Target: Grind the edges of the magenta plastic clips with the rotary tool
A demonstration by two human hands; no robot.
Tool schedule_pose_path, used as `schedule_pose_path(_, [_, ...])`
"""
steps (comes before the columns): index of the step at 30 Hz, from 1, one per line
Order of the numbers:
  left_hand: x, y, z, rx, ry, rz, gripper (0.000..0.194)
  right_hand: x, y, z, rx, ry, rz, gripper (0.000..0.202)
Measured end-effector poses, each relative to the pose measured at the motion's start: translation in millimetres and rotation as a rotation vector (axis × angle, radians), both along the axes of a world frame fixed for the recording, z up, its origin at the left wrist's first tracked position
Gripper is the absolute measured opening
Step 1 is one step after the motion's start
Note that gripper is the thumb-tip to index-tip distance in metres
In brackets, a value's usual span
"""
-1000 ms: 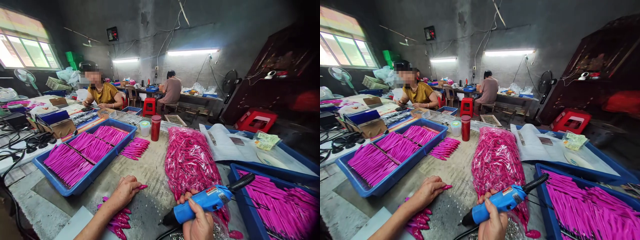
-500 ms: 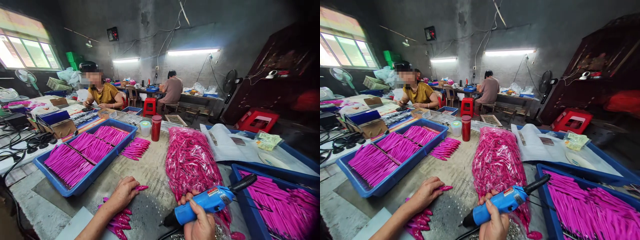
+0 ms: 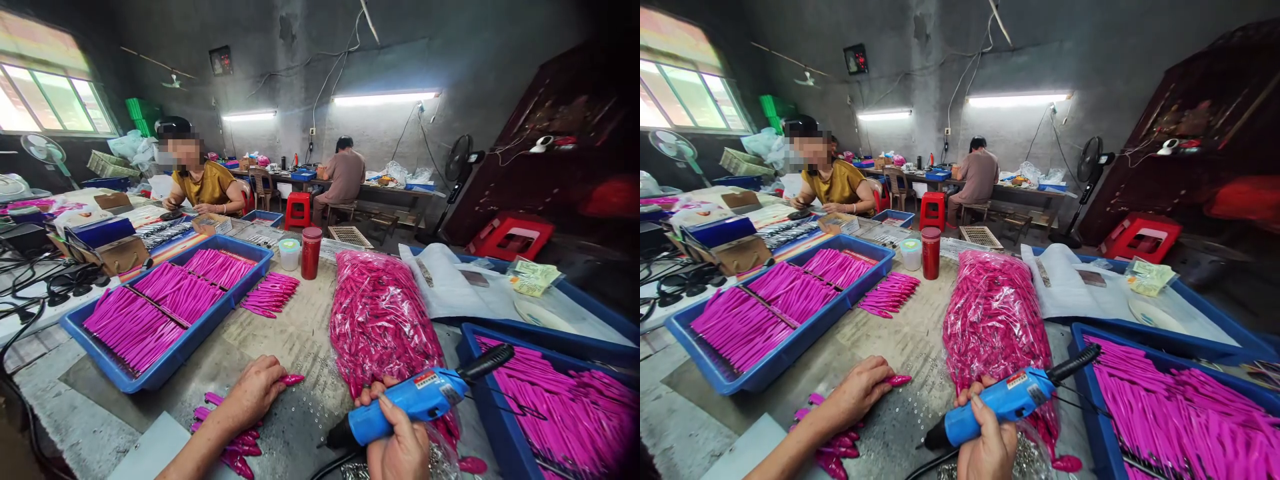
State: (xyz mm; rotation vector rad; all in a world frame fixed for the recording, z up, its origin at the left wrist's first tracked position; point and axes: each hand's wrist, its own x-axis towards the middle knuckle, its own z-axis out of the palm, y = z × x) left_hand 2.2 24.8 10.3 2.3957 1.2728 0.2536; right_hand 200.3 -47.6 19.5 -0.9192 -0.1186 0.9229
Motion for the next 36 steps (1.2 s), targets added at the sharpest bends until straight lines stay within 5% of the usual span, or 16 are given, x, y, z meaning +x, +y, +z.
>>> schedule_pose_path(21, [13, 0, -2.9, -0.12, 0.025, 0.062, 0.009, 0, -2, -0.7, 0.018, -0.055, 0.003, 0.039])
schedule_pose_path(36, [10, 0, -2.5, -0.138, -0.06, 0.084, 0.01, -2, 0, 2.9, 0.019, 0.009, -0.017, 0.051])
